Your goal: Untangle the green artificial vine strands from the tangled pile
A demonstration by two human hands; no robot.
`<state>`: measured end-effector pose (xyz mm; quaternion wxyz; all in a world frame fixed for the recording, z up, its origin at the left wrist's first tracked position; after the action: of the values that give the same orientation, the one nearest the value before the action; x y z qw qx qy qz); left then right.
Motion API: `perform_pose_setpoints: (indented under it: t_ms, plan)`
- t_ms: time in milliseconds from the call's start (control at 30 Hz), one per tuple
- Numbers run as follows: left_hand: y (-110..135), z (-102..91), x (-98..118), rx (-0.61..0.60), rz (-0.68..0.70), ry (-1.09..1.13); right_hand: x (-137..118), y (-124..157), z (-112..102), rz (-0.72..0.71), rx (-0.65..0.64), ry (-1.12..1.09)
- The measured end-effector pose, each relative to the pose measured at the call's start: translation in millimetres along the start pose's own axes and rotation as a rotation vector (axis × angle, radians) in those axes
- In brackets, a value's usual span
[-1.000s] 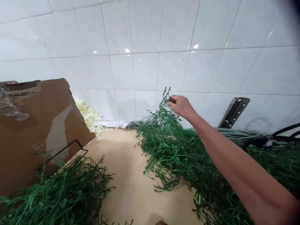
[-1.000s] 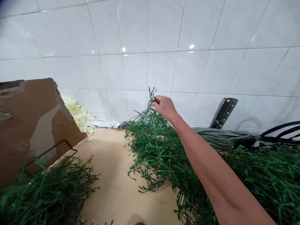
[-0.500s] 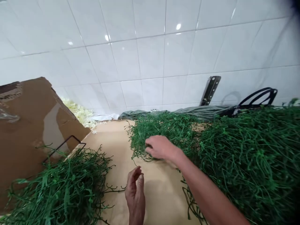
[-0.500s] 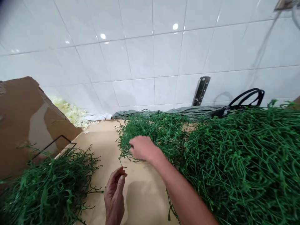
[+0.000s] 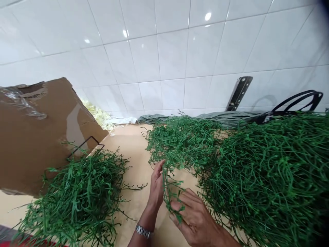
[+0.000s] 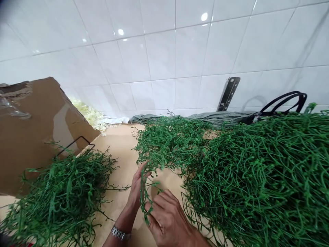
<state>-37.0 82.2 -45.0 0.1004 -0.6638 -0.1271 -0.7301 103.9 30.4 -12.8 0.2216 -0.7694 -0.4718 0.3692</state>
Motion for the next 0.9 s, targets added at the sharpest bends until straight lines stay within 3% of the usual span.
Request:
perform_pose_setpoints:
  t_ms: [100, 233, 333, 533, 700, 767, 900]
  plan:
    - [-21, 16.2, 3, -0.106, 0.114, -0.134, -11, 13, -16, 0.007, 0.02, -0.047]
    - [-58, 23.9, 4, -0.119, 0.049, -0.144, -21, 31, -34, 0.054, -0.048, -0.067]
    - [-71, 18.4, 2, -0.132, -0.035, -0.163, -28, 43, -42, 0.101, -0.104, -0.104]
    - [-49, -4.8, -14, -0.037, -0.193, -0.176, -30, 58, -42, 0.125, -0.117, -0.214]
    - [-32, -19.1, -21, 0.013, -0.297, -0.081, -31, 60, -49, 0.161, -0.24, -0.452]
    - [-32, -19.6, -16, -0.002, -0.332, -0.026, -29, 61, -55, 0.199, -0.221, -0.513]
    - [-27, -12.6, -3, -0.092, -0.405, 0.095, -22, 68, -58, 0.266, -0.175, -0.379]
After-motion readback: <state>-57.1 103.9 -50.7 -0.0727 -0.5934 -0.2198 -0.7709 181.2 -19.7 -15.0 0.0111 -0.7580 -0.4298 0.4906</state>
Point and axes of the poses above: each hand's wrist, its own y-axis away from the middle knuckle, its own z-axis out of the palm, x = y × z, the point moved 2 cm from there along -y, towards the middle knuckle, and after that the axes turned 6 degrees about -z, right-handed, at the moved point
